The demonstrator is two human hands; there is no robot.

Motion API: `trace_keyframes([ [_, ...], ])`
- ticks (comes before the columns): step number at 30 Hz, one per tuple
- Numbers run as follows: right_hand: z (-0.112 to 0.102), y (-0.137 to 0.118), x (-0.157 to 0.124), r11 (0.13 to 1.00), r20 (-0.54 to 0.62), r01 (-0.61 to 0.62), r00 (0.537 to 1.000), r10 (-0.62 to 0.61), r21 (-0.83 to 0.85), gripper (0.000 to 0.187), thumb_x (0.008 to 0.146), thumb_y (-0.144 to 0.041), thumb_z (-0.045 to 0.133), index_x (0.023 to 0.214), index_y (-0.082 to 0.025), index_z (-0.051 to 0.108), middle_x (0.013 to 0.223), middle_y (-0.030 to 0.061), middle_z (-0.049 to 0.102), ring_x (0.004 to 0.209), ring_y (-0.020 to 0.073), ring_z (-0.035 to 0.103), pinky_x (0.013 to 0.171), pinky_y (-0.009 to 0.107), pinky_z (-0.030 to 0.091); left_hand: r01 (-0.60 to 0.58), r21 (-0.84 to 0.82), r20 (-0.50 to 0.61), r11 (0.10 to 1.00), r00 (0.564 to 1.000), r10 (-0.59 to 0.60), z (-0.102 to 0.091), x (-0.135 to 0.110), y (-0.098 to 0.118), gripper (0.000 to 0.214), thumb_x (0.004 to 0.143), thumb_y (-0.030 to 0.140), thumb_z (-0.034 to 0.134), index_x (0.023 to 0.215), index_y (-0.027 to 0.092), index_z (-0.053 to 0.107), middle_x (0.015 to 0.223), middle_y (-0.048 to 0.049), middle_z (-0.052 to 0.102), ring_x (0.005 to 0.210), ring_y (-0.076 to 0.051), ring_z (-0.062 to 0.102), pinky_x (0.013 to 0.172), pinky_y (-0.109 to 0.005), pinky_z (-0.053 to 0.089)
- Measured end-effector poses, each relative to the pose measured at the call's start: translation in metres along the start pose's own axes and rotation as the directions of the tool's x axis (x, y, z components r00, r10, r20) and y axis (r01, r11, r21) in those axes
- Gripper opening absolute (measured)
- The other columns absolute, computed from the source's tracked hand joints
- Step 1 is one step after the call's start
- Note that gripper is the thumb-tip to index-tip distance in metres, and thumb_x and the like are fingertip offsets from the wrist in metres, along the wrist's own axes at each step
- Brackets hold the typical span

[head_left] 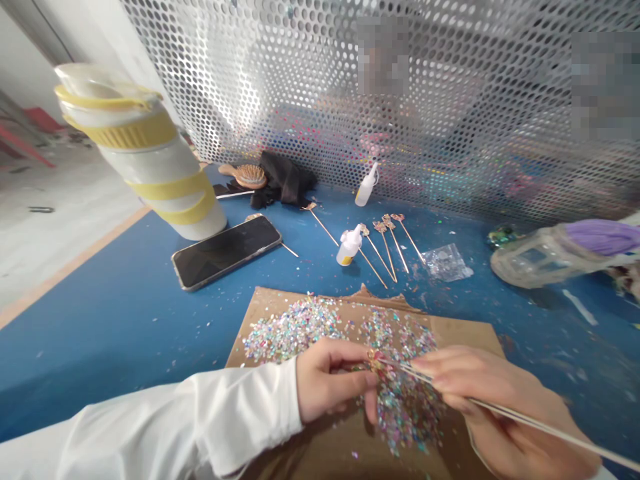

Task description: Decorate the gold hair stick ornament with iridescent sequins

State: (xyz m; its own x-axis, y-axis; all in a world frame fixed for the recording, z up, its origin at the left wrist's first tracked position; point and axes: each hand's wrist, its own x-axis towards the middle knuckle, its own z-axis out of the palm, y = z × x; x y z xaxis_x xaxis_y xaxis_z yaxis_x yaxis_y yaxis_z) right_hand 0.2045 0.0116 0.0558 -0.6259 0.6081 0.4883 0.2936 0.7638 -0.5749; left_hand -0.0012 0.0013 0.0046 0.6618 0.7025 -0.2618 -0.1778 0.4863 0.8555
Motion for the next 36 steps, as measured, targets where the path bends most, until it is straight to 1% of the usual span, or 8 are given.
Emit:
trace_keyframes([
  [10, 0.0, -0.003, 0.005, 1.0, -0.008, 0.0, 1.0, 0.0, -0.021, 0.015, 0.085, -0.007, 0.045, 0.092, -0.016, 0.055, 0.085, 0.0061, 0.064, 0.085, 0.0157, 0.061, 0.076, 0.025, 0.051, 0.002, 0.029, -0.009, 1.0, 1.0, -0.002, 0.0, 0.0, 0.001, 0.033, 0.079, 0.037, 0.053, 0.098, 0.012, 0.063, 0.053, -0.0005, 0.059, 0.029, -0.001, 0.027, 0.028, -0.015, 0.019],
  [15, 0.001, 0.001, -0.002, 1.0, -0.013, -0.025, 1.0, 0.025, 0.009, 0.019, 0.083, -0.005, 0.046, 0.094, -0.017, 0.055, 0.087, 0.006, 0.063, 0.086, 0.0177, 0.06, 0.074, 0.028, 0.051, -0.002, 0.01, -0.001, 1.0, 1.0, 0.002, 0.0, 0.0, -0.001, 0.03, 0.079, 0.036, 0.053, 0.093, 0.011, 0.062, 0.054, -0.0001, 0.059, 0.029, -0.001, 0.026, 0.028, -0.015, 0.018],
  [20, 0.008, 0.005, -0.016, 0.988, -0.193, -0.082, 0.976, 0.106, 0.129, 0.022, 0.087, -0.01, 0.042, 0.102, -0.02, 0.053, 0.095, 0.0085, 0.06, 0.091, 0.0233, 0.058, 0.075, 0.04, 0.05, -0.096, -0.098, -0.081, 0.991, 0.993, 0.088, 0.004, 0.002, -0.008, 0.026, 0.081, 0.037, 0.05, 0.094, 0.015, 0.048, 0.059, 0.0003, 0.061, 0.027, 0.0, 0.026, 0.027, -0.013, 0.016],
  [24, 0.018, 0.0, -0.014, 0.967, -0.305, -0.1, 0.937, 0.171, 0.235, 0.016, 0.09, -0.018, 0.04, 0.101, -0.024, 0.049, 0.094, 0.0081, 0.058, 0.086, 0.0232, 0.058, 0.07, 0.042, 0.05, -0.189, -0.136, -0.106, 0.973, 0.979, 0.176, 0.006, 0.004, -0.011, 0.029, 0.081, 0.041, 0.049, 0.094, 0.016, 0.04, 0.061, 0.0002, 0.061, 0.026, 0.0, 0.026, 0.025, -0.012, 0.014],
  [26, 0.02, -0.003, -0.009, 0.962, -0.3, -0.128, 0.933, 0.2, 0.243, 0.01, 0.088, -0.015, 0.044, 0.093, -0.022, 0.049, 0.093, 0.0073, 0.057, 0.084, 0.0218, 0.058, 0.069, 0.038, 0.05, -0.209, -0.126, -0.098, 0.97, 0.975, 0.197, 0.007, 0.004, -0.012, 0.03, 0.082, 0.041, 0.048, 0.095, 0.016, 0.041, 0.059, 0.0008, 0.06, 0.026, 0.0, 0.025, 0.026, -0.012, 0.014],
  [28, 0.019, -0.007, -0.006, 0.961, -0.286, -0.169, 0.93, 0.229, 0.218, 0.012, 0.084, -0.008, 0.049, 0.084, -0.02, 0.05, 0.091, 0.0062, 0.056, 0.083, 0.0203, 0.058, 0.069, 0.035, 0.049, -0.216, -0.118, -0.101, 0.969, 0.974, 0.205, 0.007, 0.004, -0.011, 0.031, 0.083, 0.042, 0.045, 0.096, 0.014, 0.042, 0.056, 0.0011, 0.059, 0.026, 0.0, 0.025, 0.026, -0.013, 0.013],
  [33, 0.015, -0.019, -0.004, 0.975, -0.296, -0.158, 0.934, 0.2, 0.158, 0.024, 0.082, -0.002, 0.05, 0.097, -0.02, 0.055, 0.093, 0.0061, 0.057, 0.089, 0.0201, 0.055, 0.077, 0.037, 0.044, -0.244, -0.038, -0.144, 0.969, 0.961, 0.236, 0.008, 0.004, -0.011, 0.037, 0.082, 0.045, 0.044, 0.1, 0.012, 0.045, 0.052, 0.0016, 0.059, 0.026, -0.001, 0.025, 0.025, -0.013, 0.013],
  [36, 0.02, -0.03, -0.009, 0.966, -0.278, -0.181, 0.933, 0.228, 0.182, 0.024, 0.083, -0.002, 0.048, 0.096, -0.02, 0.058, 0.099, 0.0067, 0.056, 0.093, 0.0205, 0.054, 0.078, 0.035, 0.045, -0.256, 0.041, -0.149, 0.966, 0.954, 0.259, 0.011, 0.0, -0.013, 0.038, 0.082, 0.045, 0.045, 0.1, 0.011, 0.047, 0.05, 0.0024, 0.057, 0.026, -0.002, 0.027, 0.026, -0.013, 0.016],
])
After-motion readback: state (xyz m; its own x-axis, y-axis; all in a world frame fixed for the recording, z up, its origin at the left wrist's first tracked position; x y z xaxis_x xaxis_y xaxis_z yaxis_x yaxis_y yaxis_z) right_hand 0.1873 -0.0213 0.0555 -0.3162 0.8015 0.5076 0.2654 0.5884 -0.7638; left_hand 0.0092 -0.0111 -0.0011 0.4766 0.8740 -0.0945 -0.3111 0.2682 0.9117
